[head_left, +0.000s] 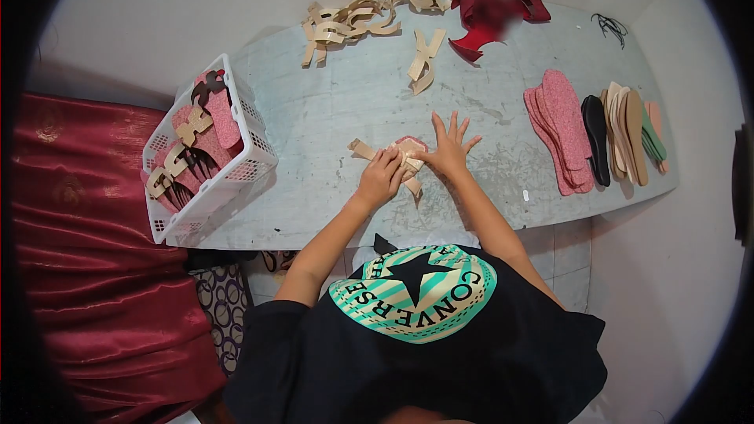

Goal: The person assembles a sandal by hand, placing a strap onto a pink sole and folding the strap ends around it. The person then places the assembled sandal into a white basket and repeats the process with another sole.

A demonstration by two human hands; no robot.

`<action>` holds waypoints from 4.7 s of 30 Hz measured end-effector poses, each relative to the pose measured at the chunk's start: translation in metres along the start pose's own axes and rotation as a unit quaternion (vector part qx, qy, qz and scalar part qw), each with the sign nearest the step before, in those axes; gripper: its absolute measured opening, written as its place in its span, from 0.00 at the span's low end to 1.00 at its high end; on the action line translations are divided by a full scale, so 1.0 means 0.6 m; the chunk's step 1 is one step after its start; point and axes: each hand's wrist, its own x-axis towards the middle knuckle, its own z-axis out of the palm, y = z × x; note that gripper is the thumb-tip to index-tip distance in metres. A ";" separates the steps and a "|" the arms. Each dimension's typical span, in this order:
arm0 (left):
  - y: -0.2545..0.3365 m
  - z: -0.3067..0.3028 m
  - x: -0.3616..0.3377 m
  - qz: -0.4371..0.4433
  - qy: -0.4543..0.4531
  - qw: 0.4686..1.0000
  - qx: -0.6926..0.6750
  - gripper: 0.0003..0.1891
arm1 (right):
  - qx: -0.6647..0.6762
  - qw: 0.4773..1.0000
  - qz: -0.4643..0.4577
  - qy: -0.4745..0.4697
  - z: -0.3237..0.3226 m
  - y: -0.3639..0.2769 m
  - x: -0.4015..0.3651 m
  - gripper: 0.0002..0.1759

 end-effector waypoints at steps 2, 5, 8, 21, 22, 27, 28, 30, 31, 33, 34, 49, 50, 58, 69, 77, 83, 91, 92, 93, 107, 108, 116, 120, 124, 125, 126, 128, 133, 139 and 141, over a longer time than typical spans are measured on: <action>-0.002 -0.003 -0.002 0.013 -0.010 1.000 0.019 0.19 | -0.011 1.000 -0.015 0.017 0.002 0.001 -0.002 0.61; 0.000 -0.006 -0.006 0.026 -0.030 0.998 0.048 0.24 | -0.026 0.998 -0.038 0.036 -0.001 -0.001 -0.006 0.60; -0.003 -0.005 -0.006 0.036 -0.045 0.995 0.077 0.27 | -0.033 0.995 -0.073 0.059 0.000 0.001 -0.013 0.53; -0.004 0.003 -0.009 0.027 -0.057 0.986 0.155 0.30 | 0.011 0.964 -0.267 0.012 -0.023 0.013 -0.031 0.14; -0.004 0.004 -0.011 0.027 -0.057 0.986 0.155 0.30 | 0.000 0.963 -0.270 0.005 -0.023 0.014 -0.033 0.15; -0.003 0.014 -0.019 -0.011 -0.035 0.991 0.132 0.30 | -0.017 0.958 -0.285 0.026 -0.012 0.017 -0.035 0.18; -0.002 0.014 -0.020 -0.011 -0.035 0.991 0.131 0.30 | -0.011 0.957 -0.289 0.025 -0.013 0.015 -0.035 0.17; 0.000 0.015 -0.022 -0.021 -0.041 0.985 0.166 0.30 | -0.006 0.956 -0.292 0.024 -0.013 0.015 -0.035 0.17; -0.001 0.016 -0.022 -0.021 -0.040 0.985 0.166 0.30 | -0.004 0.954 -0.299 0.022 -0.011 0.016 -0.034 0.16; -0.002 0.016 -0.022 -0.023 -0.032 0.989 0.143 0.30 | -0.002 0.952 -0.306 0.019 -0.007 0.016 -0.031 0.15; -0.001 0.016 -0.023 -0.023 -0.032 0.989 0.142 0.30 | 0.001 0.950 -0.312 0.027 -0.008 0.015 -0.029 0.14; 0.012 0.011 -0.031 -0.128 -0.065 0.988 0.051 0.32 | -0.025 0.960 -0.279 -0.002 -0.002 0.010 -0.036 0.15; 0.016 0.011 -0.033 -0.131 -0.068 0.988 0.051 0.33 | -0.030 0.961 -0.276 -0.003 0.003 0.014 -0.035 0.15; 0.037 0.015 -0.049 -0.155 -0.124 0.975 0.102 0.44 | -0.053 0.946 -0.320 -0.026 0.000 0.025 -0.020 0.16; 0.035 -0.011 -0.058 -0.100 -0.134 0.986 0.026 0.61 | -0.041 0.941 -0.331 -0.058 -0.007 0.029 -0.028 0.16; 0.028 -0.035 -0.051 0.013 -0.198 0.980 -0.002 0.63 | -0.068 0.952 -0.299 -0.017 -0.023 0.046 -0.096 0.15; 0.005 -0.042 -0.039 0.088 -0.225 0.968 -0.066 0.63 | -0.076 0.956 -0.284 -0.012 -0.025 0.050 -0.130 0.15; 0.043 -0.011 -0.062 0.004 -0.184 0.983 0.028 0.52 | -0.045 0.956 -0.291 -0.004 -0.027 0.046 -0.133 0.14; 0.051 -0.006 -0.068 -0.013 -0.153 0.988 -0.006 0.46 | -0.050 0.955 -0.291 0.001 -0.027 0.045 -0.133 0.14; 0.061 -0.006 -0.068 -0.030 -0.123 0.991 -0.040 0.40 | -0.049 0.956 -0.289 0.002 -0.027 0.045 -0.133 0.14; 0.068 -0.017 -0.046 -0.237 -0.002 0.963 -0.126 0.15 | -0.081 0.939 -0.335 -0.012 -0.026 0.051 -0.119 0.14; 0.067 -0.014 -0.042 -0.263 0.008 0.951 -0.164 0.15 | -0.081 0.939 -0.335 -0.012 -0.027 0.050 -0.116 0.14; 0.062 0.000 -0.030 -0.333 -0.002 0.929 -0.162 0.15 | -0.066 0.933 -0.354 -0.027 -0.032 0.051 -0.109 0.13; 0.060 0.009 -0.034 -0.345 0.024 0.923 -0.171 0.14 | -0.062 0.935 -0.347 -0.024 -0.032 0.048 -0.112 0.12; 0.061 0.015 -0.034 -0.359 0.041 0.918 -0.166 0.14 | -0.058 0.937 -0.344 -0.024 -0.032 0.048 -0.111 0.13; 0.061 0.016 -0.034 -0.359 0.041 0.918 -0.166 0.14 | -0.056 0.938 -0.341 -0.027 -0.032 0.048 -0.111 0.13; 0.061 0.017 -0.034 -0.359 0.044 0.917 -0.169 0.14 | -0.057 0.938 -0.341 -0.026 -0.032 0.048 -0.111 0.13; 0.061 0.017 -0.033 -0.359 0.048 0.916 -0.171 0.14 | -0.054 0.938 -0.341 -0.026 -0.032 0.048 -0.111 0.12; 0.061 0.021 -0.037 -0.345 0.064 0.922 -0.164 0.14 | -0.057 0.938 -0.340 -0.034 -0.032 0.047 -0.110 0.12; 0.053 0.032 -0.038 -0.332 0.113 0.920 -0.173 0.13 | -0.064 0.936 -0.343 -0.043 -0.034 0.048 -0.108 0.13; 0.051 0.034 -0.039 -0.332 0.110 0.920 -0.178 0.13 | -0.066 0.935 -0.345 -0.041 -0.034 0.048 -0.108 0.13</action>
